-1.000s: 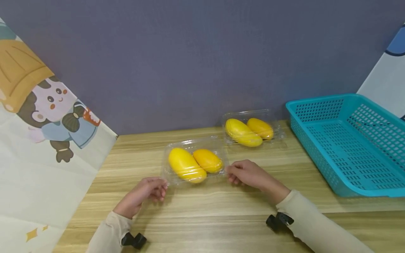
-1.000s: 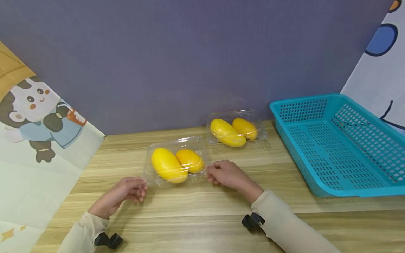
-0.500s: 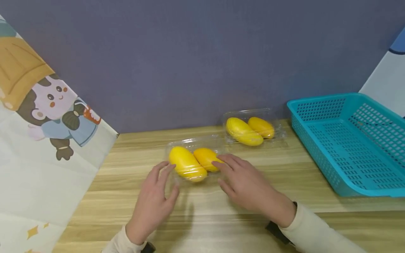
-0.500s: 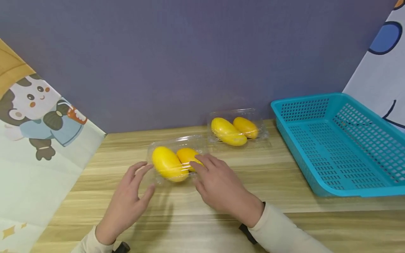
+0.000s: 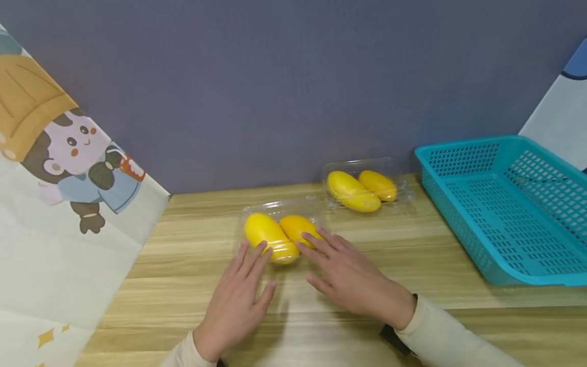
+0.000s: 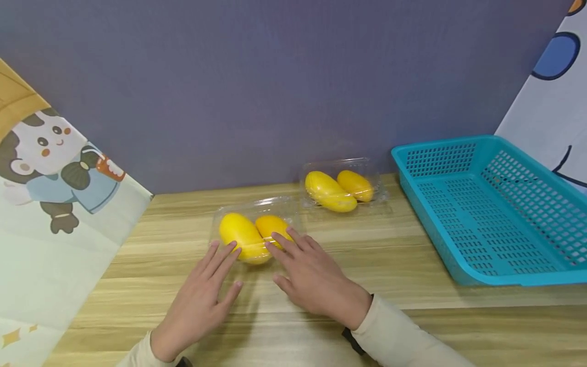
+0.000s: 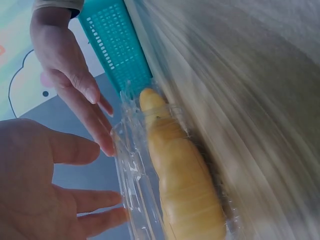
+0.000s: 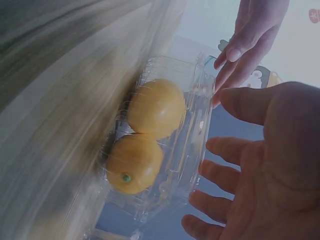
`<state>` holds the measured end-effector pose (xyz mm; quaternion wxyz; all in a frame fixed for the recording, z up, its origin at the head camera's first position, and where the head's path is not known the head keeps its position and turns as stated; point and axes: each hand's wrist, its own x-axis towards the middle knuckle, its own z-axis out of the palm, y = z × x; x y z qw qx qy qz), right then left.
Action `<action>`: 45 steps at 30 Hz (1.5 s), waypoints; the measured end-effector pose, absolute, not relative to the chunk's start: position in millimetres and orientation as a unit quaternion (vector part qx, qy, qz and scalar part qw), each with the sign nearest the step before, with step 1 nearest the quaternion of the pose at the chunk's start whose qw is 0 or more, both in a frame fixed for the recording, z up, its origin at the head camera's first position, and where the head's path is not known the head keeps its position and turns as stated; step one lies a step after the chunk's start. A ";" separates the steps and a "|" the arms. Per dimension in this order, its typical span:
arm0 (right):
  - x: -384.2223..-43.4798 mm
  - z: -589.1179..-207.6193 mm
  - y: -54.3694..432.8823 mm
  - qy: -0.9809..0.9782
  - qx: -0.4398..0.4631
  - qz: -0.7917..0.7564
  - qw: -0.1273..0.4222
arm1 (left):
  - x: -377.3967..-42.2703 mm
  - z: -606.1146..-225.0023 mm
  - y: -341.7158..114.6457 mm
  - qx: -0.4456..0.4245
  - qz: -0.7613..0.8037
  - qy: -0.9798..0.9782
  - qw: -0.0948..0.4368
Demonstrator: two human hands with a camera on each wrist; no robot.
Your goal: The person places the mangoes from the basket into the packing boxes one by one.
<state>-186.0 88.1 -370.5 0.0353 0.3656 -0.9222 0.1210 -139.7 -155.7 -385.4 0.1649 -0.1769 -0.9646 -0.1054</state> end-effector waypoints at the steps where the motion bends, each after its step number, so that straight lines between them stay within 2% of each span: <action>1: -186.5 -370.6 87.8 -0.923 0.364 0.117 0.036 | -141.6 -385.4 -156.6 -0.180 -0.106 -0.964 0.166; 10: -201.4 -376.7 82.7 -0.918 0.372 0.119 0.075 | -167.3 -387.7 -167.6 -0.194 -0.146 -0.957 0.160; 19: -220.5 -384.1 76.4 -0.919 0.358 0.136 0.097 | -191.9 -393.4 -175.1 -0.188 -0.201 -0.955 0.115; 37: -248.5 -390.0 69.1 -0.929 0.334 0.135 0.089 | -229.6 -395.9 -184.0 -0.206 -0.206 -0.949 0.124; 45: -263.3 -387.9 58.8 -0.941 0.308 0.120 0.069 | -251.1 -394.7 -184.2 -0.200 -0.194 -0.953 0.123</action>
